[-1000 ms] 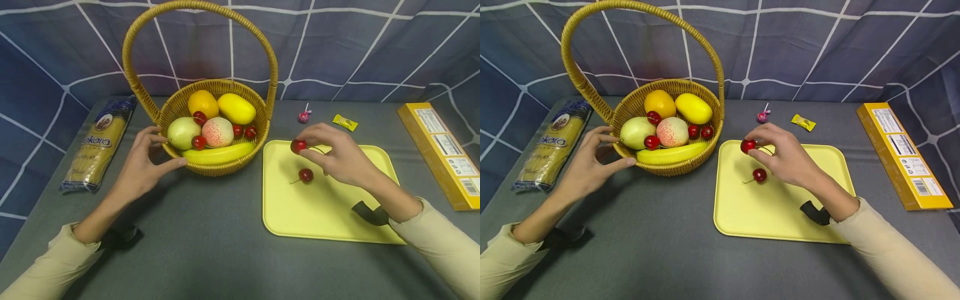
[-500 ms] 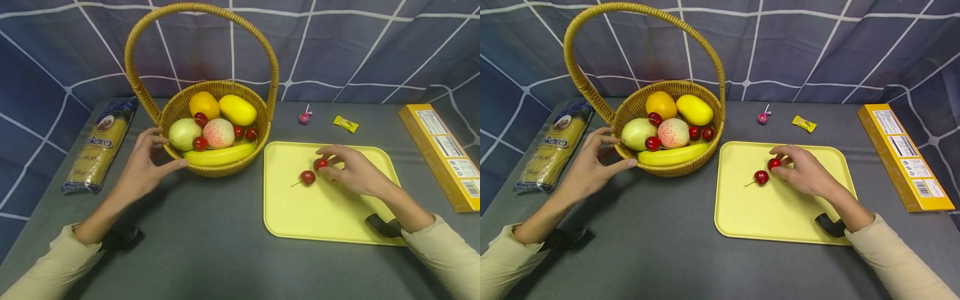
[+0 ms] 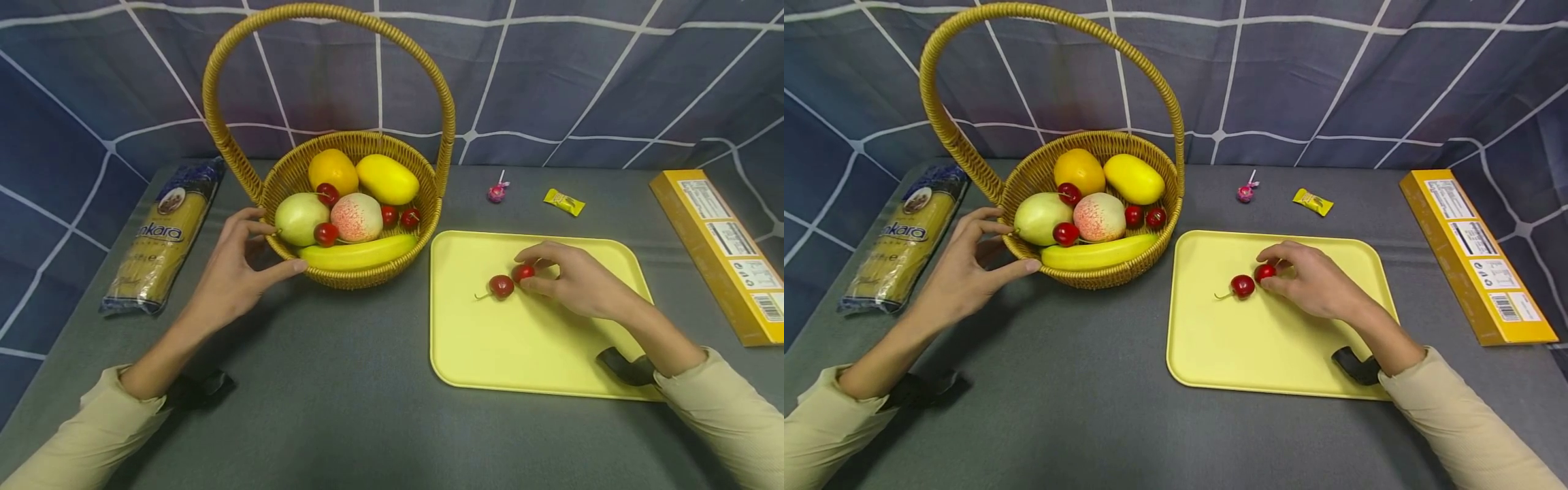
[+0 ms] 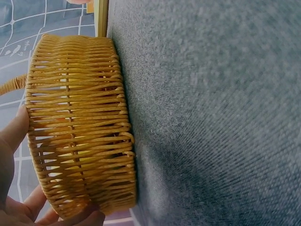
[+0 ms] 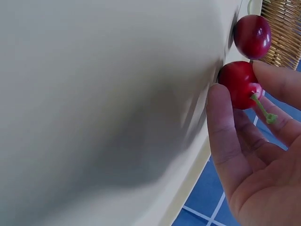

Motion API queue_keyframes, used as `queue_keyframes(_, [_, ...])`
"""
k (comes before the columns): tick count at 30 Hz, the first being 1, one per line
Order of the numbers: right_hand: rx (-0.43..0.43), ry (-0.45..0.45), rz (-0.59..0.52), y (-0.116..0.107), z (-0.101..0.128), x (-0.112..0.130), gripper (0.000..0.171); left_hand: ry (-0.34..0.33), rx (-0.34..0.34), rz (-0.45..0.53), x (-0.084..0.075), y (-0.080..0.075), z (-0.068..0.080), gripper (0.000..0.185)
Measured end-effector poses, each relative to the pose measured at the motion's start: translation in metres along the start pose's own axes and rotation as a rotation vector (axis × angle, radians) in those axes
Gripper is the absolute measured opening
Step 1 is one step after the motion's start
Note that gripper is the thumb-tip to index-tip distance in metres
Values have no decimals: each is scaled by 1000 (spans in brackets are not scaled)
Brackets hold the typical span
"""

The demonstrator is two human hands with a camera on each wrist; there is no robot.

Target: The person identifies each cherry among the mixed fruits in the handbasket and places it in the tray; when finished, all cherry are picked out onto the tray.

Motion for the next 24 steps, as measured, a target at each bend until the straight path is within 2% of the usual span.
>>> queue_keyframes(4, [-6,-7,12,-2,0,2,27,14,-5,4,-1,-1,0,62])
queue_keyframes(16, [-88,-43,83,-16,-5,18,22,-4,-2,-8,1,0,0,62])
queue_keyframes(21, [-135,-90,39,-20,-8,32,19,5,3,-4,-1,0,0,62])
queue_keyframes(24, [-171,-154,-15,-19,-11,48,17,6,4,-3,-1,-1,0,62])
Point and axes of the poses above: each hand's wrist, its own z-axis away from the middle knuckle, its own y-axis out of the palm, x = y × z, the point moved 7 cm from there along -z, towards the middle knuckle, and after that the axes turned 7 degrees about y, right-handed, at the moved point
